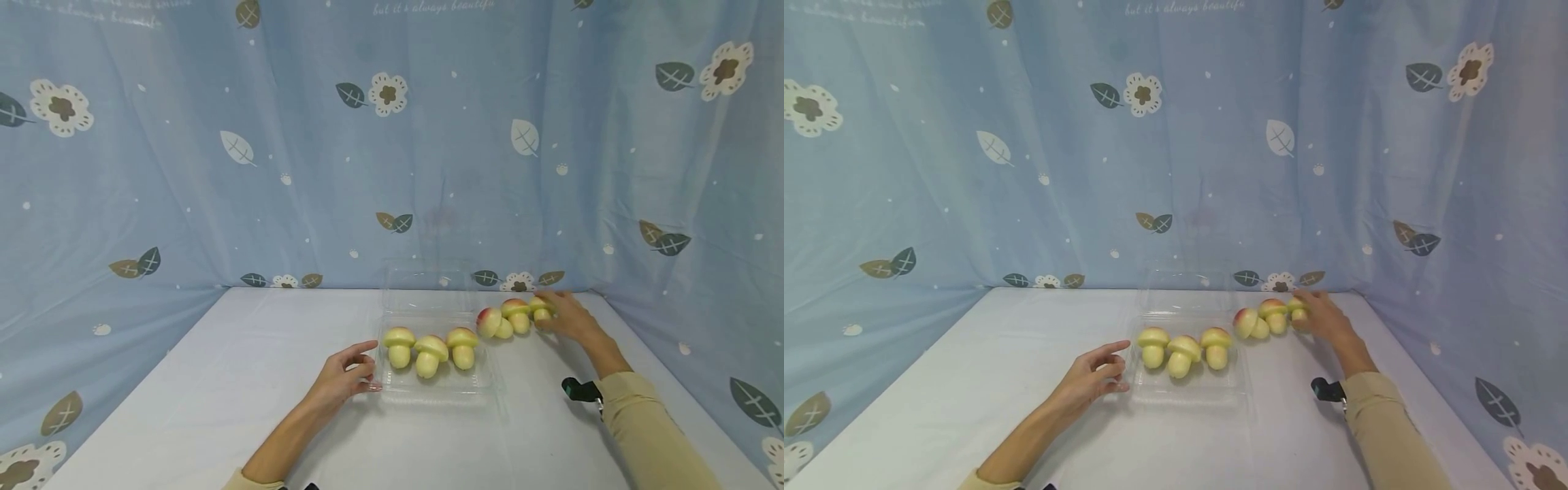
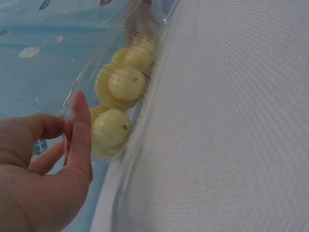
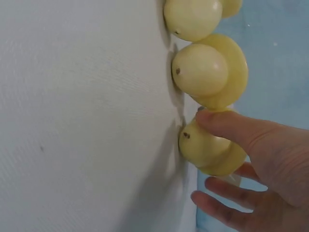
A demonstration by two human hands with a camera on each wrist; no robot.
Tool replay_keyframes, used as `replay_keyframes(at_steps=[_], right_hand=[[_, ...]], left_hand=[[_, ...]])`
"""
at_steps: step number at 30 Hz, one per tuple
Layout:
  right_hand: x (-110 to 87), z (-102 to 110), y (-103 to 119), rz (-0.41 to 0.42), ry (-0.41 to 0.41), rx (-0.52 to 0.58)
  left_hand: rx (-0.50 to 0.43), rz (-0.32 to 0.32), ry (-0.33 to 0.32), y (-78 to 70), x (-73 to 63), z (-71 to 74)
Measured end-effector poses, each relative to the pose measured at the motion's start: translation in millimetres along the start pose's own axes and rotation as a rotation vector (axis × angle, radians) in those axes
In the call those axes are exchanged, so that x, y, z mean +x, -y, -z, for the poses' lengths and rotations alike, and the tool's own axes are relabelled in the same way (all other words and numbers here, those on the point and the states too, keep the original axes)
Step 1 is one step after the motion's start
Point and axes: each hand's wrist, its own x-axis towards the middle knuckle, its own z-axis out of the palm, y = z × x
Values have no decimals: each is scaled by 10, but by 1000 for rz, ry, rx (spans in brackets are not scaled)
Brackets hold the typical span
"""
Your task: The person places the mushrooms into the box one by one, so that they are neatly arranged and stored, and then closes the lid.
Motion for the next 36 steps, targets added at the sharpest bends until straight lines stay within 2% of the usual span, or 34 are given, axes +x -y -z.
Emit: replay_keyframes(at_steps=[11, 19, 23, 36], right_hand=[[-31, -11, -26, 23, -88, 12], [-28, 21, -34, -20, -49, 42], [-51, 24, -36, -42, -42, 47], [-181, 1, -48, -30, -52, 7]], left_hand=[[-1, -7, -1, 1, 21, -8], [-4, 7, -26, -10, 3, 4], [-5, 2, -18, -6, 0, 5], [-6, 8, -11, 5, -3, -7]])
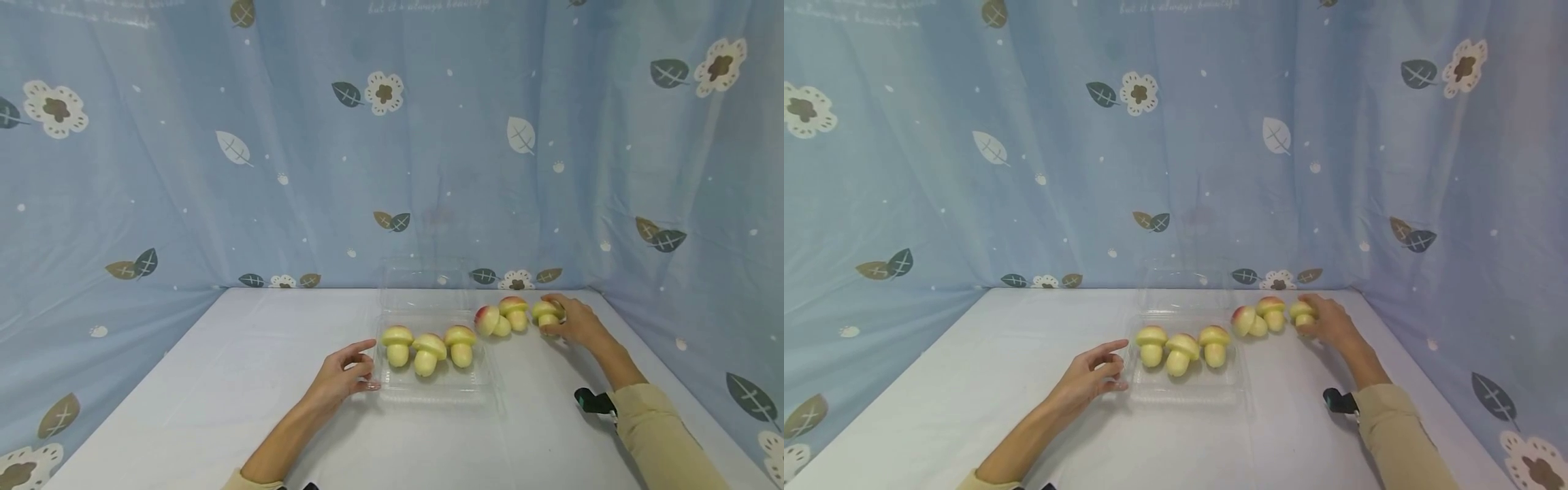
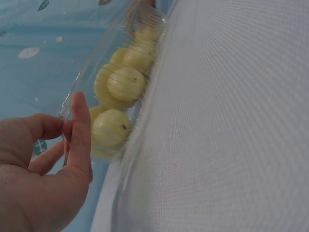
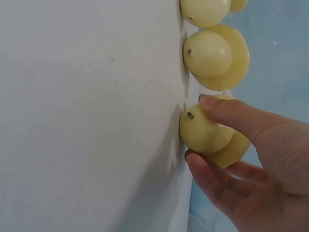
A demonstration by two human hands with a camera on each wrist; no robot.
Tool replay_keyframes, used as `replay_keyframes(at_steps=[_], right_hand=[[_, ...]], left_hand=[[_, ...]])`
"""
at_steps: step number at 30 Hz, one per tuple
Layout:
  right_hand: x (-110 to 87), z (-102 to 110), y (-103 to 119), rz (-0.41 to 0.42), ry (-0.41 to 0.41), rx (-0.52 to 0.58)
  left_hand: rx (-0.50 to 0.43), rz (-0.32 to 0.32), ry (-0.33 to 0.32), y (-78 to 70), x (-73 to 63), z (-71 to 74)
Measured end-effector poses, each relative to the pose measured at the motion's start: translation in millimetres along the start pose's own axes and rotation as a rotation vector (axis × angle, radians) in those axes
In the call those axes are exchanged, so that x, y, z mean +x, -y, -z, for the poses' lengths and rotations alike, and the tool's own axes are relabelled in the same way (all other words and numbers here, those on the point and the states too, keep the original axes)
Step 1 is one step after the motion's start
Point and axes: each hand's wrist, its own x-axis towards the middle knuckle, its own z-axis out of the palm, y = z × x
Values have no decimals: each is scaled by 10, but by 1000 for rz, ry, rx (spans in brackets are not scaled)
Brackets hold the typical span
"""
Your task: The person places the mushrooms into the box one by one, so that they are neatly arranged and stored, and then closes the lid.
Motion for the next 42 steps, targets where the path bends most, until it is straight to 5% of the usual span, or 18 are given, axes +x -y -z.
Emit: replay_keyframes(at_steps=[23, 31, 42], right_hand=[[-145, 31, -2, 8, 68, 43], [-118, 170, 110, 161, -18, 14], [-129, 339, 484, 192, -66, 46]], left_hand=[[15, -13, 12, 7, 25, -12], [9, -10, 10, 20, 9, 1], [-2, -3, -1, 12, 2, -5]])
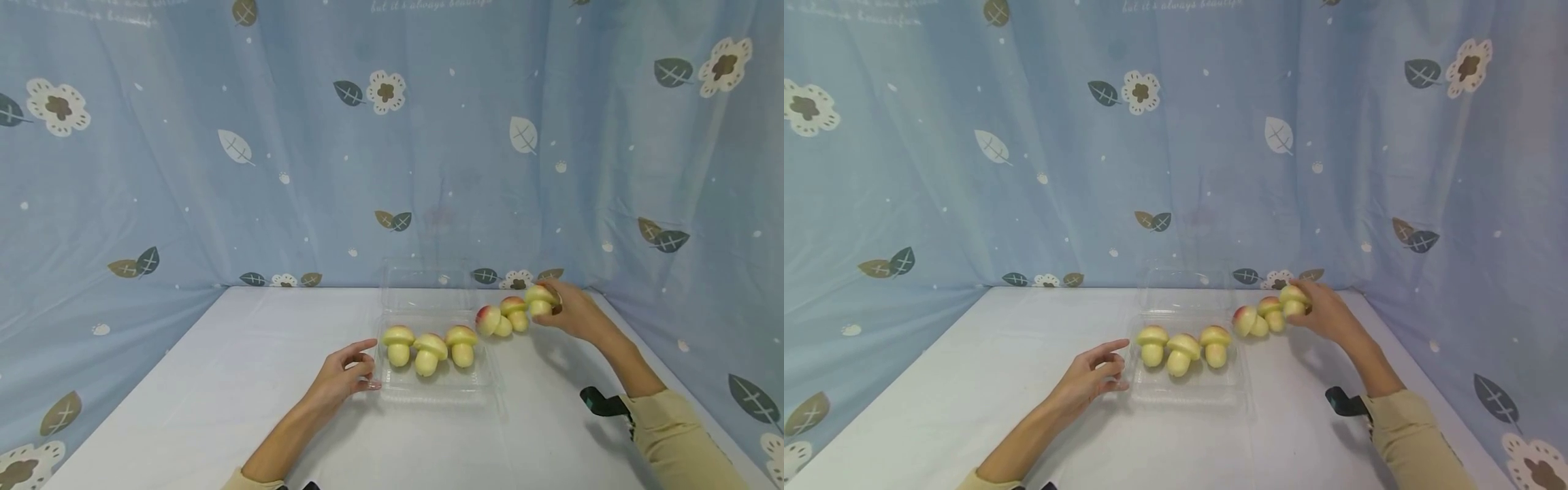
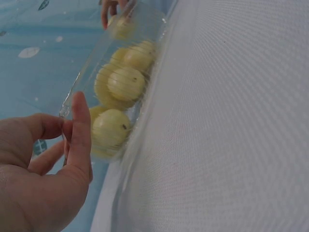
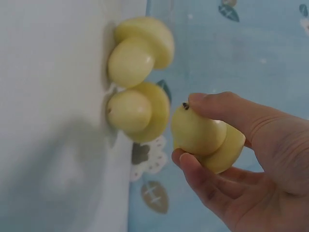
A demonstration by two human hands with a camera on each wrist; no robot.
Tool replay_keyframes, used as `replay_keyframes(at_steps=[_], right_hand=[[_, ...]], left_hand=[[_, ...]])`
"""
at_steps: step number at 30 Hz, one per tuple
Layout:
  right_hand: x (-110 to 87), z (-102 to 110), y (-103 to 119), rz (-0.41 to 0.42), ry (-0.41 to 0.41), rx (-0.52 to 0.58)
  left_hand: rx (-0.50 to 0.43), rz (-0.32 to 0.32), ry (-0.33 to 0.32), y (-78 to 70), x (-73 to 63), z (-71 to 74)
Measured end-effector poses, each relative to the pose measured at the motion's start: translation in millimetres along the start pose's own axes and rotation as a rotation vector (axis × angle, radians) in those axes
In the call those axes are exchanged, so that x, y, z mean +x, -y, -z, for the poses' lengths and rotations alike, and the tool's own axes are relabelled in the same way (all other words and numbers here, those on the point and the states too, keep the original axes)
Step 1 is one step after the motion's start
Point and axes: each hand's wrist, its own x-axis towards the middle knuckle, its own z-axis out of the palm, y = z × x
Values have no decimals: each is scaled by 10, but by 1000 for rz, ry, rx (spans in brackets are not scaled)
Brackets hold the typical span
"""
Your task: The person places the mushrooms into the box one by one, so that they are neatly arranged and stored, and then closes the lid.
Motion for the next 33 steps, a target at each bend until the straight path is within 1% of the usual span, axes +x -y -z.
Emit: replay_keyframes(at_steps=[8, 13, 19, 26, 33], right_hand=[[19, 22, 241, 46, -31, -9], [30, -8, 391, 58, -8, 11], [41, -24, 593, 63, 19, 24], [52, -62, 809, 124, 18, 36], [48, -139, 972, 124, 33, 21]], left_hand=[[2, 4, -7, -4, 6, -3], [2, 13, -14, -2, 8, 3], [13, 9, -4, -9, 7, -2], [14, 6, -16, -16, 5, -7], [10, 6, -10, -10, 2, -7]])
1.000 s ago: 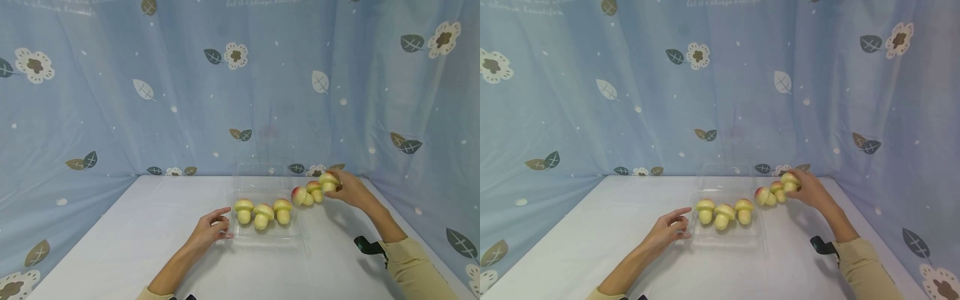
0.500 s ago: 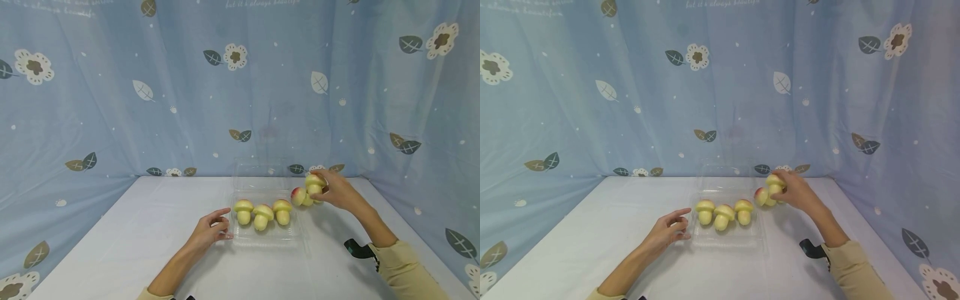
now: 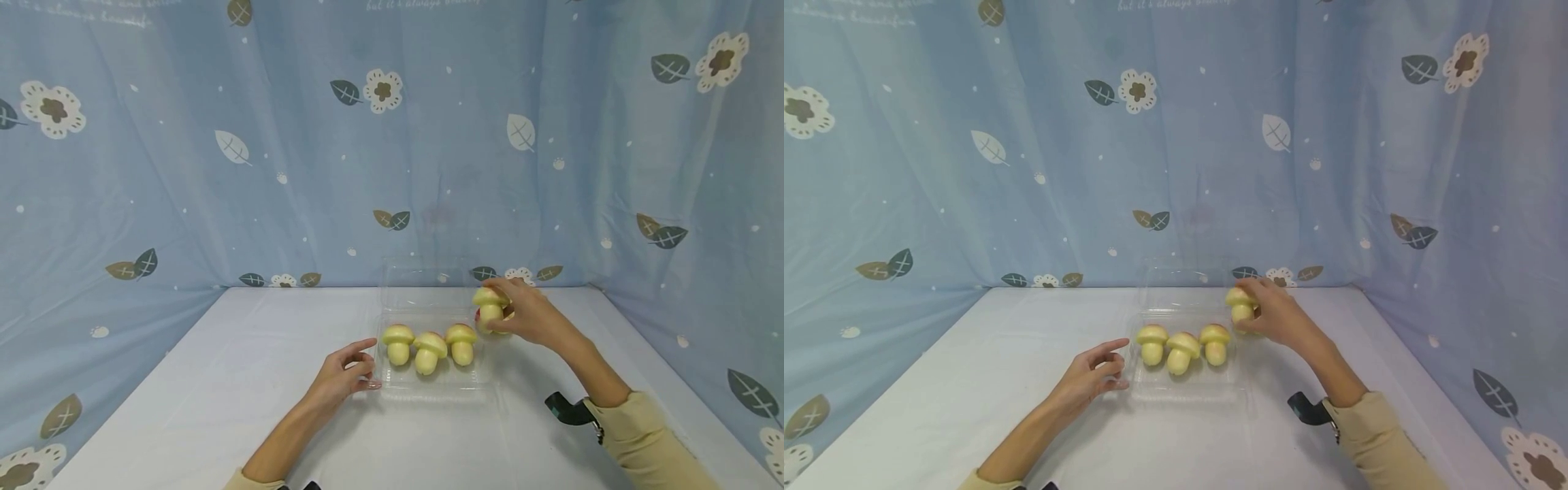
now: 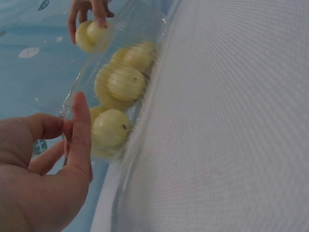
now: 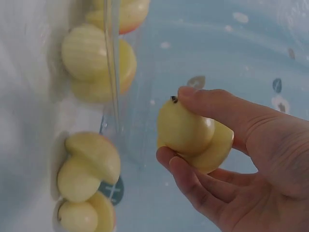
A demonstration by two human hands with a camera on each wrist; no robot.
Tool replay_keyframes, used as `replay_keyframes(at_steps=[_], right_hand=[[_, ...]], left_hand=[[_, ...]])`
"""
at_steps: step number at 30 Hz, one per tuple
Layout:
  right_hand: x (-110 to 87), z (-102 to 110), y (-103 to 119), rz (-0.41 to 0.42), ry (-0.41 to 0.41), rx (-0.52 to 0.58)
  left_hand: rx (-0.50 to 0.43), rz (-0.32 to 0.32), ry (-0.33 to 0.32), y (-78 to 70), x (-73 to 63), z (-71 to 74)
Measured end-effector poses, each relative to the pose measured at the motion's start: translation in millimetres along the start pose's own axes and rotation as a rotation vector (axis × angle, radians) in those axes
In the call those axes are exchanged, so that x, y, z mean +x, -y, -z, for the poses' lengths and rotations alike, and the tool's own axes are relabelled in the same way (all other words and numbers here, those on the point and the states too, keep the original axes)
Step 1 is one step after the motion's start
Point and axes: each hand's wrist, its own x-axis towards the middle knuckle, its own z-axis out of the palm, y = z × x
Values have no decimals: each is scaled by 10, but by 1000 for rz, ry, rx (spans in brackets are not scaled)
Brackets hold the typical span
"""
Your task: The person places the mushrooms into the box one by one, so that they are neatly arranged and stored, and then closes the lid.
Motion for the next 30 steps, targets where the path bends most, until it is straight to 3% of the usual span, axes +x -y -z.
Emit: replay_keyframes(at_steps=[16, 30], right_hand=[[109, -188, 292, 94, 41, 23], [188, -396, 581, 109, 115, 115]], left_hand=[[2, -7, 10, -1, 0, 0], [1, -6, 6, 3, 5, 3]])
